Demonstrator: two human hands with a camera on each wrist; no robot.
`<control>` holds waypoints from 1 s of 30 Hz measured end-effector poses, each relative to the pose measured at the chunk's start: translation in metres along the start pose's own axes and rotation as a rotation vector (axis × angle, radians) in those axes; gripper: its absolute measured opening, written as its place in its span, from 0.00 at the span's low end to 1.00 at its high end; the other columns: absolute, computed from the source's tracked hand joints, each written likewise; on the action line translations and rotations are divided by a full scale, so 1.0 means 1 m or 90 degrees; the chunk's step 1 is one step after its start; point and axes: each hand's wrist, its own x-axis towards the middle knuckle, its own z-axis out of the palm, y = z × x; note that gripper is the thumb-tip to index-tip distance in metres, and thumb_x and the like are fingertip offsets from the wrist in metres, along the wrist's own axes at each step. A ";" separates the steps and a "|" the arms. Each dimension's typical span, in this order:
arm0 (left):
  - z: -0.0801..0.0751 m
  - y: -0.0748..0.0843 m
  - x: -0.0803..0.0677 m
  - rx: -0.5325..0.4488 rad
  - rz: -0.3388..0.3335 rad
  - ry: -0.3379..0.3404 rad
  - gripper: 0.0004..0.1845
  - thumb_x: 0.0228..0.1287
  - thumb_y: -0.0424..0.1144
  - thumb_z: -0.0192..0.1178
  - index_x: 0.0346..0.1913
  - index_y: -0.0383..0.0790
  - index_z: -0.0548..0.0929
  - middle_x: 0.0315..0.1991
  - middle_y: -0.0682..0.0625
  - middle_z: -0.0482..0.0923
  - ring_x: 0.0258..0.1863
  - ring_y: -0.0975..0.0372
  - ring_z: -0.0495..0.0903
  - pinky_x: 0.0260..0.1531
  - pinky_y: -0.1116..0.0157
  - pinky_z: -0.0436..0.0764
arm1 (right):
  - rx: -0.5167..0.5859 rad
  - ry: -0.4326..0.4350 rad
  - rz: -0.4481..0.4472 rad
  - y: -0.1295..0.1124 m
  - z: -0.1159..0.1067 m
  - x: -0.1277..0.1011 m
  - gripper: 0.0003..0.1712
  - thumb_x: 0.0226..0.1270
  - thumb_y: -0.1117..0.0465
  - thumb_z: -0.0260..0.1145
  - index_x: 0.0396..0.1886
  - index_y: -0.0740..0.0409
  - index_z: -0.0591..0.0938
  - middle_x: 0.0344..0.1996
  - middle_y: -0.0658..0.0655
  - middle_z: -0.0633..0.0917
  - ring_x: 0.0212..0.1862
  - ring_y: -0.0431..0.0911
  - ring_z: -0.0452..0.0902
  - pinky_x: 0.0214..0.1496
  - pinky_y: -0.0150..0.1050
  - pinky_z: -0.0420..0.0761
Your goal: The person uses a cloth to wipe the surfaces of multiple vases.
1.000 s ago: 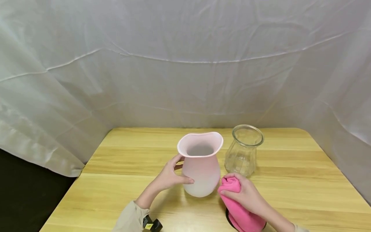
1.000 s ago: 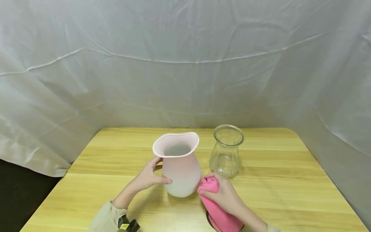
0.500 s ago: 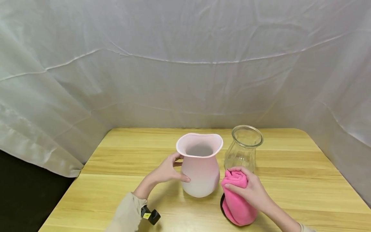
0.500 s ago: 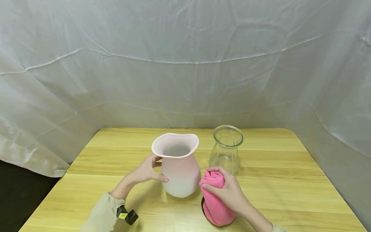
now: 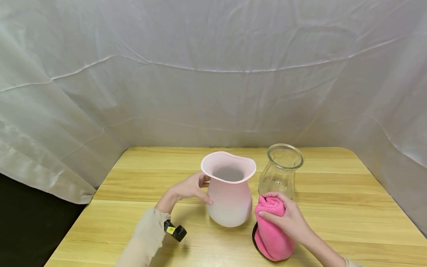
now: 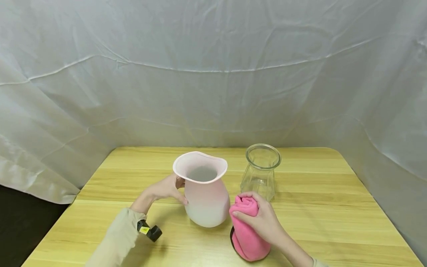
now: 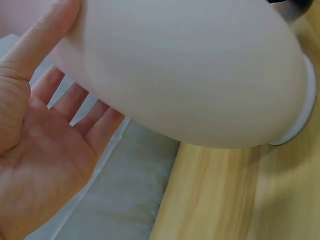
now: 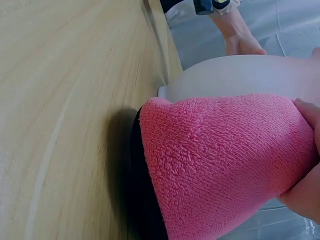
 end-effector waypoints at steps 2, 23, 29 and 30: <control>-0.003 0.000 0.002 -0.004 -0.001 -0.016 0.51 0.36 0.34 0.75 0.64 0.29 0.55 0.61 0.39 0.63 0.59 0.58 0.66 0.62 0.58 0.65 | 0.002 -0.002 -0.002 0.000 0.000 0.000 0.25 0.49 0.63 0.72 0.48 0.59 0.74 0.41 0.60 0.81 0.38 0.38 0.78 0.38 0.34 0.81; 0.004 -0.001 -0.007 -0.029 -0.027 0.053 0.50 0.40 0.37 0.73 0.66 0.28 0.55 0.63 0.36 0.60 0.63 0.50 0.61 0.64 0.53 0.59 | -0.001 -0.004 0.011 -0.003 0.000 -0.001 0.26 0.49 0.62 0.71 0.49 0.59 0.74 0.41 0.60 0.80 0.39 0.38 0.78 0.38 0.34 0.81; 0.029 -0.002 -0.022 0.037 0.025 0.237 0.43 0.42 0.36 0.72 0.63 0.32 0.63 0.58 0.38 0.67 0.59 0.51 0.66 0.60 0.52 0.66 | -0.007 0.004 0.015 -0.004 -0.001 0.001 0.25 0.49 0.62 0.72 0.48 0.58 0.75 0.41 0.60 0.81 0.38 0.39 0.78 0.37 0.34 0.82; 0.034 -0.002 -0.024 0.054 0.029 0.268 0.41 0.43 0.35 0.72 0.62 0.33 0.64 0.58 0.39 0.68 0.58 0.51 0.66 0.59 0.52 0.66 | -0.006 0.005 0.016 -0.004 -0.002 0.001 0.25 0.48 0.62 0.72 0.48 0.58 0.75 0.41 0.60 0.81 0.38 0.39 0.78 0.37 0.34 0.82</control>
